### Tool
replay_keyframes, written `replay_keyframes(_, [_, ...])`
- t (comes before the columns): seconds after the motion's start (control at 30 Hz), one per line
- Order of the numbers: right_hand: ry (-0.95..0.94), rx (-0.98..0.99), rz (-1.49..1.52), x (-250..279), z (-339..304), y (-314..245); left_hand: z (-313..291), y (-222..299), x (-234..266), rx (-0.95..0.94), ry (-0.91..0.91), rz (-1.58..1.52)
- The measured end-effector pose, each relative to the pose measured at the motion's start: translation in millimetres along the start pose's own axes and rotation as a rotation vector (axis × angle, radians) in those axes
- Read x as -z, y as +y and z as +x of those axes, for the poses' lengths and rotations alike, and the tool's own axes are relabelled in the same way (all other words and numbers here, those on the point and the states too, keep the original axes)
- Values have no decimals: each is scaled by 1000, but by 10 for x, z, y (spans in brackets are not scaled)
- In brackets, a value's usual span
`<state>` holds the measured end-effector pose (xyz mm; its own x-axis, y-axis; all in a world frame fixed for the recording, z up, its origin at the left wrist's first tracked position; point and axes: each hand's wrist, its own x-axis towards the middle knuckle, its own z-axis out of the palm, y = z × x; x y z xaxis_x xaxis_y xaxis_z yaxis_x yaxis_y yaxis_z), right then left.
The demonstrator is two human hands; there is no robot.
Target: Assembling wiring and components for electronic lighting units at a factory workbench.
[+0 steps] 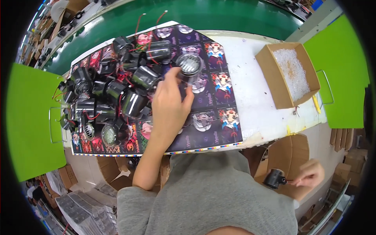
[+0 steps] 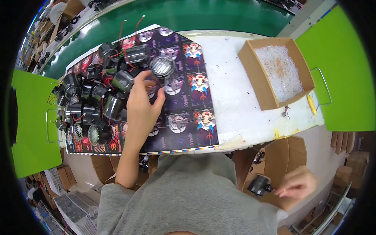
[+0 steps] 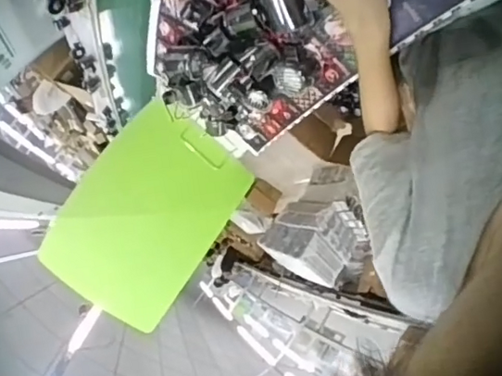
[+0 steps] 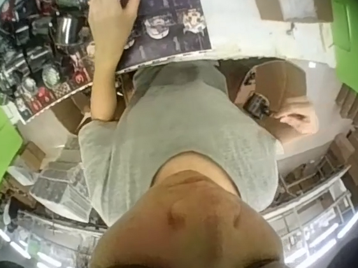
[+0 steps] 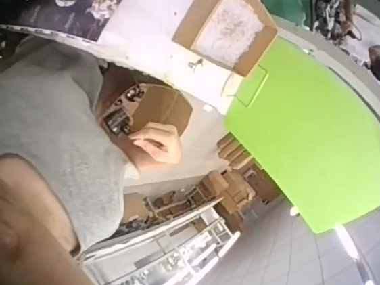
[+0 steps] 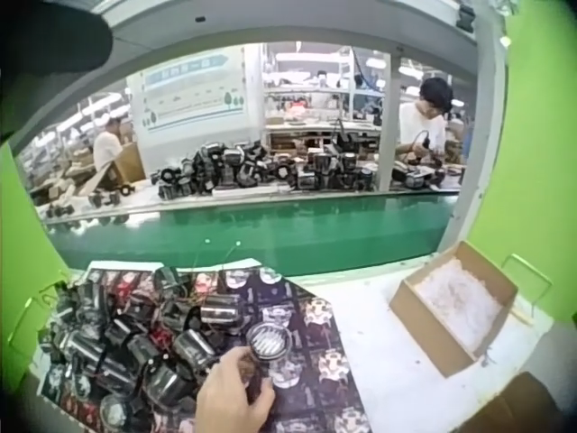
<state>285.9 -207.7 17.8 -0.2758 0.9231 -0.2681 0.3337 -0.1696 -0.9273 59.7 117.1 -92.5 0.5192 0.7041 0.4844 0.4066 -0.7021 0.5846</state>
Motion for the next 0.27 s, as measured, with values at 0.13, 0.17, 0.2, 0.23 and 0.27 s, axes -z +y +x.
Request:
replay_keyframes(0.13, [502,-560,496,-470,-647,1199,-58,-40,-73,155,-28,123])
replay_keyframes(0.17, [602,-737,589,-582,-776,1491,-53,-52,-103,148,-24,128])
replay_keyframes(0.2, [598,-940,695,-628,-860,1702,-46,-83,-96,151,-31,102])
replay_keyframes(0.23, [563,-1080,661,-720,-919,2017,-65,-79,-101,149,-50,109])
replay_keyframes(0.27, [529,-1225,627,-851,-951,2336,-60,-70,-122,147,-74,110])
